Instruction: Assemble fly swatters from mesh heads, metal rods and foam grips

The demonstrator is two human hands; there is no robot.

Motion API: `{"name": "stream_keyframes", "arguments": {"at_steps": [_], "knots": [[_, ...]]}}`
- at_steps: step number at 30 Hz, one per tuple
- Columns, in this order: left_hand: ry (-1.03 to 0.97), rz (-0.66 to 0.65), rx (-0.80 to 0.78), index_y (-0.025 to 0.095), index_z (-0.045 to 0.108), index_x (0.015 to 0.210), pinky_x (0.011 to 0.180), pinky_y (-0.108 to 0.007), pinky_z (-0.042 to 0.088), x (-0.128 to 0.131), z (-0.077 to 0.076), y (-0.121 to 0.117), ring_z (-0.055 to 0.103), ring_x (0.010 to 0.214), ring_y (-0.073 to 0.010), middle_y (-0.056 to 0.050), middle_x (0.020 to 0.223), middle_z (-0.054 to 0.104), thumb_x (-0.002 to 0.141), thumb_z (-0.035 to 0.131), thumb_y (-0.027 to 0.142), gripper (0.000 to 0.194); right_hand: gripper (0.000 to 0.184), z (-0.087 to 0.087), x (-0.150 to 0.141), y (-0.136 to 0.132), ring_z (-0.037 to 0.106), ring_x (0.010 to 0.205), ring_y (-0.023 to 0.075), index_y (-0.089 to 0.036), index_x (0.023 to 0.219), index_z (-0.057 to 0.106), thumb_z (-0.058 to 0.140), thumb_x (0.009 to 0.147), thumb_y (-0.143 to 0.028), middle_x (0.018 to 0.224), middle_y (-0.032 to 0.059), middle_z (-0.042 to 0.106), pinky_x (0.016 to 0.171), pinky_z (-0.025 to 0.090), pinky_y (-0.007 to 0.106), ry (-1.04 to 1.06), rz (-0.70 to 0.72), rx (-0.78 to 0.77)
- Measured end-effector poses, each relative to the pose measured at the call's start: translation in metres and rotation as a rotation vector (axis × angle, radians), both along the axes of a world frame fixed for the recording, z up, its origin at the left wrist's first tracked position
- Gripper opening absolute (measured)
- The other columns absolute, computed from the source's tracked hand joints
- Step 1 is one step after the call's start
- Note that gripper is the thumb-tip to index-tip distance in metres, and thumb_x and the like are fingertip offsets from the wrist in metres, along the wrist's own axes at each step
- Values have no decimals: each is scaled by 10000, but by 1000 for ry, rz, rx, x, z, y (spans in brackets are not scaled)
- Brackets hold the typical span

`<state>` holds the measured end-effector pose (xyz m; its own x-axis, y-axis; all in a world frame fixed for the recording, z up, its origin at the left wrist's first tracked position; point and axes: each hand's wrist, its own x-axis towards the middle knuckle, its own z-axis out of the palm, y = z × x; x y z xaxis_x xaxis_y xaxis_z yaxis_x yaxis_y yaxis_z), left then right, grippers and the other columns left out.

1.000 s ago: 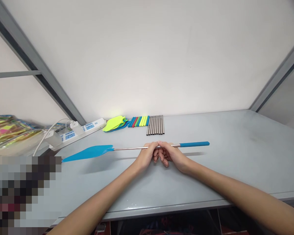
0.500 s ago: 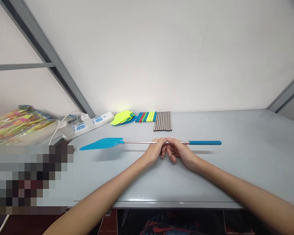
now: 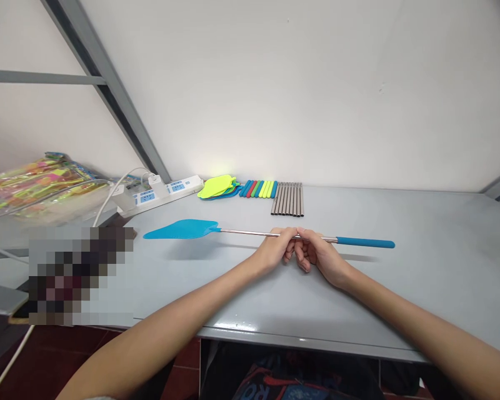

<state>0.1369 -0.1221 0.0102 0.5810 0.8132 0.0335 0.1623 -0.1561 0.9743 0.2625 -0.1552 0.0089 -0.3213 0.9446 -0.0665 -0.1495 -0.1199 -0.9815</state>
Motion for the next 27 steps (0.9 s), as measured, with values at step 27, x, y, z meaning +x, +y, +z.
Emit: {"name": "stream_keyframes", "arguments": {"at_steps": [27], "knots": [[11, 21, -63, 163, 389, 435, 488, -230, 342, 0, 4, -1, 432, 422, -96, 11, 390, 433, 788, 270, 389, 436, 475, 2, -2, 2, 445, 395, 111, -143, 457, 502, 328, 795, -427, 370, 18, 465, 428, 337, 225, -3, -15, 7]]}}
